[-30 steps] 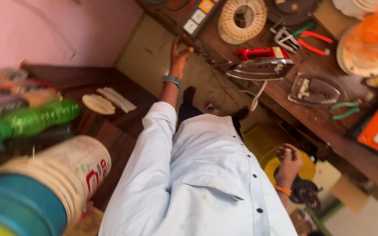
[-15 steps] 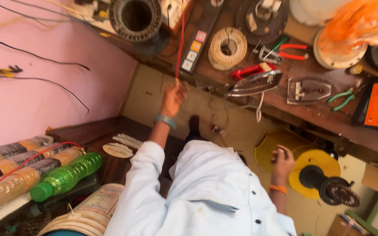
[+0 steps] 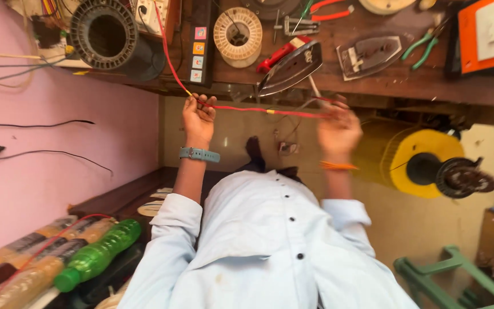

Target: The person repairs an electric clothes iron at a workbench. They unscrew the base plate with a screwdriver, use pliers to loosen components, handle a red wire, reposition the iron body, and reassemble the parts back onto the iron.

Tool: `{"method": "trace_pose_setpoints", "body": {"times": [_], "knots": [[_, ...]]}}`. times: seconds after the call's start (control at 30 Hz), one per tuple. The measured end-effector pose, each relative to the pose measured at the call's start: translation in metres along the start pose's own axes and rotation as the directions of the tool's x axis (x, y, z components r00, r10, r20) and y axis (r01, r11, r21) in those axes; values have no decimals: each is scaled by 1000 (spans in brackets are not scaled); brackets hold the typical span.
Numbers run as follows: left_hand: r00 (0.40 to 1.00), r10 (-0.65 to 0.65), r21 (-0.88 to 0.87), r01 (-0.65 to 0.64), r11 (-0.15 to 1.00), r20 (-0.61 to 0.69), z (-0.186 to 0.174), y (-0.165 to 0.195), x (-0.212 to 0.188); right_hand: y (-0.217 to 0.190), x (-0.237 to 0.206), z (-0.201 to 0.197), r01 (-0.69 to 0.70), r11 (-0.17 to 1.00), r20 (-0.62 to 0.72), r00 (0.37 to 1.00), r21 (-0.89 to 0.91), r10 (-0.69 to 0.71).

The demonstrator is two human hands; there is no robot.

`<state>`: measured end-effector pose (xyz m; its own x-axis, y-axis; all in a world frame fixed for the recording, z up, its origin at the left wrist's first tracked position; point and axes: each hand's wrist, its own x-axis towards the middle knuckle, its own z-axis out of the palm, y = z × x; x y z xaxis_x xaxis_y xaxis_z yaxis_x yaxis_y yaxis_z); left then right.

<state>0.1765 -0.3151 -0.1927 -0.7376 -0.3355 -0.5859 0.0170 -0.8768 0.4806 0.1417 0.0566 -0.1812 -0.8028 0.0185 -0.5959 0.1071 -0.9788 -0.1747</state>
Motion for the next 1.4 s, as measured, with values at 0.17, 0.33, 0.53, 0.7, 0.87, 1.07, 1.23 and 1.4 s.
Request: {"method": "trace_pose_setpoints", "body": {"times": [0.17, 0.33, 0.53, 0.7, 0.87, 1.07, 1.23, 1.4], "knots": [[999, 21, 95, -18, 995, -39, -40, 25, 10, -97, -44, -104, -52, 984, -110, 991, 168, 71], [978, 126, 250, -82, 965, -164, -56, 61, 10, -148, -86, -150, 291, 948, -414, 885, 128, -216], [339, 822, 865, -383, -325, 458, -16, 80, -7, -202, -97, -132, 680, 714, -493, 568, -170, -659], [729, -109, 633, -498, 593, 676, 72, -65, -76, -133, -105, -83, 554, 723, 123, 820, -412, -559], [339, -662, 723, -86, 686, 668, 159, -185, -127, -65, -135, -61, 552, 175, 479, 813, -816, -331], [567, -449, 340, 293, 894, 691, 170, -210, -115, -70, -164, -95, 440, 160, 411, 893, -884, -185], [518, -647, 709, 105, 697, 559, 138, -230, -128, -105, -154, -77, 285, 470, 294, 954, -836, -55], [380, -837, 886, 85, 455, 394, 110, -257, -148, -116, -85, 4, 146, 799, 236, 972, -583, -5]]}}
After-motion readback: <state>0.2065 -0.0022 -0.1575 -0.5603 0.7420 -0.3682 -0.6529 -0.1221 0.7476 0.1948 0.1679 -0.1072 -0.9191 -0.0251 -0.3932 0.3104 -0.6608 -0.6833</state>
